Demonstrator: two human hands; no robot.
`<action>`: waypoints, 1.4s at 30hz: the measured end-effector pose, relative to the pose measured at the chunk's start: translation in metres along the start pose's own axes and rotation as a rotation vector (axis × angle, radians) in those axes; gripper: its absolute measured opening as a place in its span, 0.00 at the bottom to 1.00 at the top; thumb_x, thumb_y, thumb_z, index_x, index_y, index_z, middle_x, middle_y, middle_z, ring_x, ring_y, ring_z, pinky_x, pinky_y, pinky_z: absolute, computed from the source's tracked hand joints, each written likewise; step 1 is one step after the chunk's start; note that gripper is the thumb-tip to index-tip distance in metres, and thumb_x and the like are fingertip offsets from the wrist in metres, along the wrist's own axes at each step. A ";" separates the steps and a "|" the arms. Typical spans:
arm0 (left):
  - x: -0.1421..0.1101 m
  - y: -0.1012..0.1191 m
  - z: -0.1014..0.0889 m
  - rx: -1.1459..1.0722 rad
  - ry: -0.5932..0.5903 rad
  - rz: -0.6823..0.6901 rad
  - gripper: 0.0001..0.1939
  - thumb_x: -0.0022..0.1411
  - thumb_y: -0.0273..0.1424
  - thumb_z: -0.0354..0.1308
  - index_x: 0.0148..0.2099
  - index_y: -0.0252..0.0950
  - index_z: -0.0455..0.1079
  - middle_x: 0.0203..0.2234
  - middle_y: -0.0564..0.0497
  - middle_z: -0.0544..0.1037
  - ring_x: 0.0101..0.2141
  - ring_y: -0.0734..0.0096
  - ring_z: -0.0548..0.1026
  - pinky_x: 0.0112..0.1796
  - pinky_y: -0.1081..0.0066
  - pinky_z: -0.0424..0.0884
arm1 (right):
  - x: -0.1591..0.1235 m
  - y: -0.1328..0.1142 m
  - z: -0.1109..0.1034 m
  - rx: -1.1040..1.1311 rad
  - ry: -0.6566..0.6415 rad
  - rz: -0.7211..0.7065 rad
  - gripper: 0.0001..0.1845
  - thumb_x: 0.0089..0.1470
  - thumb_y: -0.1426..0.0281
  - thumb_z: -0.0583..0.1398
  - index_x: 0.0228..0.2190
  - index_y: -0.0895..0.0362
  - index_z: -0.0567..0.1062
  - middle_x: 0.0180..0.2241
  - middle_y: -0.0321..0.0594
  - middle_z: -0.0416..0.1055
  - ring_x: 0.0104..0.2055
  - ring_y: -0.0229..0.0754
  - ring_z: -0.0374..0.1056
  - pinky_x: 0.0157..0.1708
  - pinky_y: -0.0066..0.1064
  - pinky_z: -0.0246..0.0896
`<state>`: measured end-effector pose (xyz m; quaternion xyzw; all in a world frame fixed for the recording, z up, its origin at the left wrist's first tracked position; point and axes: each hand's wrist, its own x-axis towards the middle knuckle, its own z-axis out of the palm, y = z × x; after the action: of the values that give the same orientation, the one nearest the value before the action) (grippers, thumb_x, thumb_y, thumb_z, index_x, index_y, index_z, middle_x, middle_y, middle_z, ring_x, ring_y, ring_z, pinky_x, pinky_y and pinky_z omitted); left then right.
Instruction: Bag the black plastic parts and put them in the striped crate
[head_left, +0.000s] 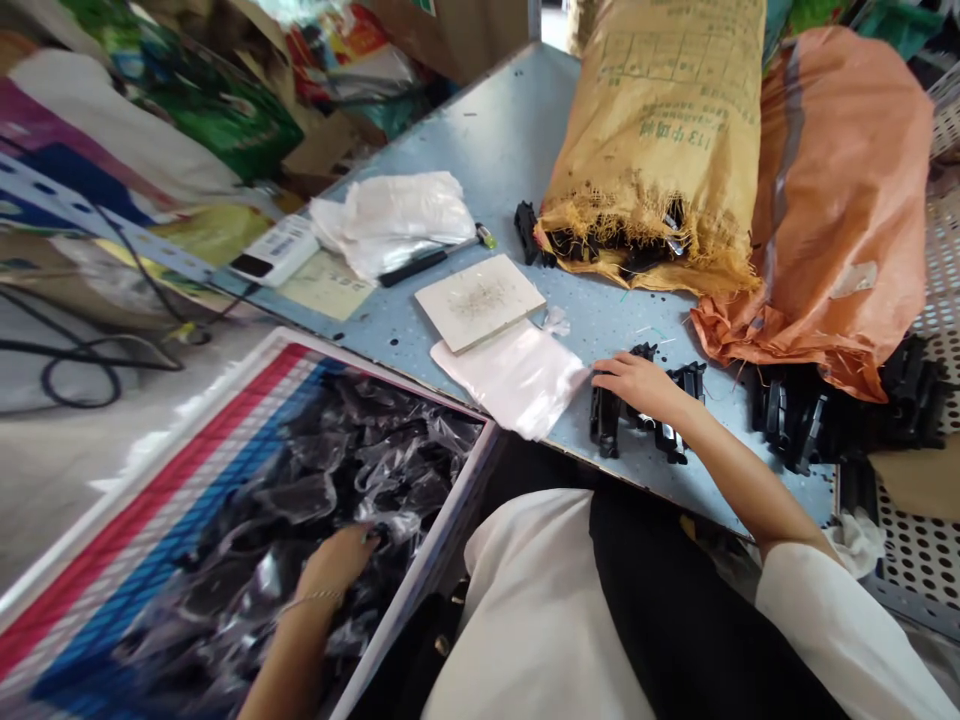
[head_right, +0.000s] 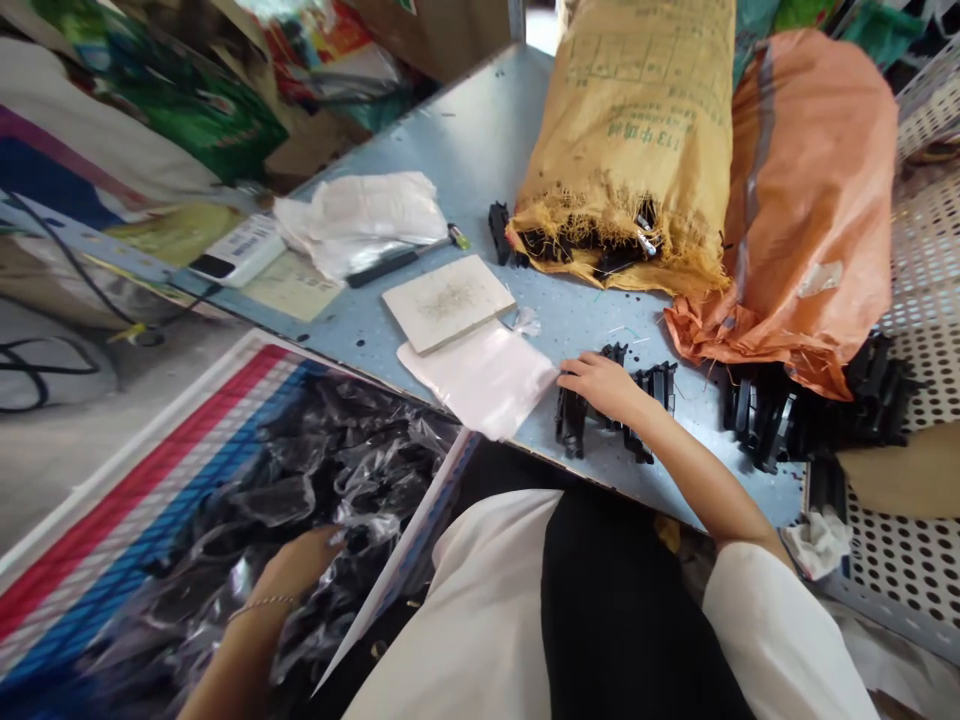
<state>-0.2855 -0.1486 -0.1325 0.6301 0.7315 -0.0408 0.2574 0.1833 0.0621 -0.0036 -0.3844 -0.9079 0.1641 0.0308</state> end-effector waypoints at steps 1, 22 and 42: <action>0.008 0.019 -0.004 -0.017 0.073 -0.003 0.16 0.60 0.35 0.46 0.33 0.35 0.74 0.28 0.39 0.80 0.30 0.53 0.80 0.33 0.57 0.77 | -0.004 -0.004 -0.005 0.041 -0.003 -0.006 0.17 0.61 0.78 0.57 0.45 0.50 0.79 0.51 0.42 0.75 0.50 0.47 0.69 0.53 0.41 0.63; 0.139 0.240 -0.064 -0.859 0.003 0.307 0.06 0.56 0.32 0.60 0.34 0.35 0.71 0.24 0.54 0.76 0.26 0.71 0.74 0.31 0.71 0.71 | -0.063 -0.079 0.077 1.992 0.080 0.585 0.19 0.48 0.56 0.70 0.27 0.60 0.75 0.20 0.38 0.72 0.16 0.30 0.58 0.13 0.22 0.51; 0.054 0.239 -0.050 -0.222 0.520 1.029 0.32 0.68 0.19 0.43 0.72 0.37 0.50 0.59 0.39 0.71 0.58 0.64 0.71 0.58 0.64 0.71 | -0.017 -0.089 0.108 1.992 0.191 0.691 0.12 0.51 0.63 0.67 0.27 0.58 0.74 0.22 0.37 0.72 0.18 0.30 0.57 0.12 0.18 0.49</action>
<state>-0.0800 -0.0319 -0.0492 0.8628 0.3705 0.3222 0.1206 0.1147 -0.0374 -0.0756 -0.4342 -0.1986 0.8037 0.3551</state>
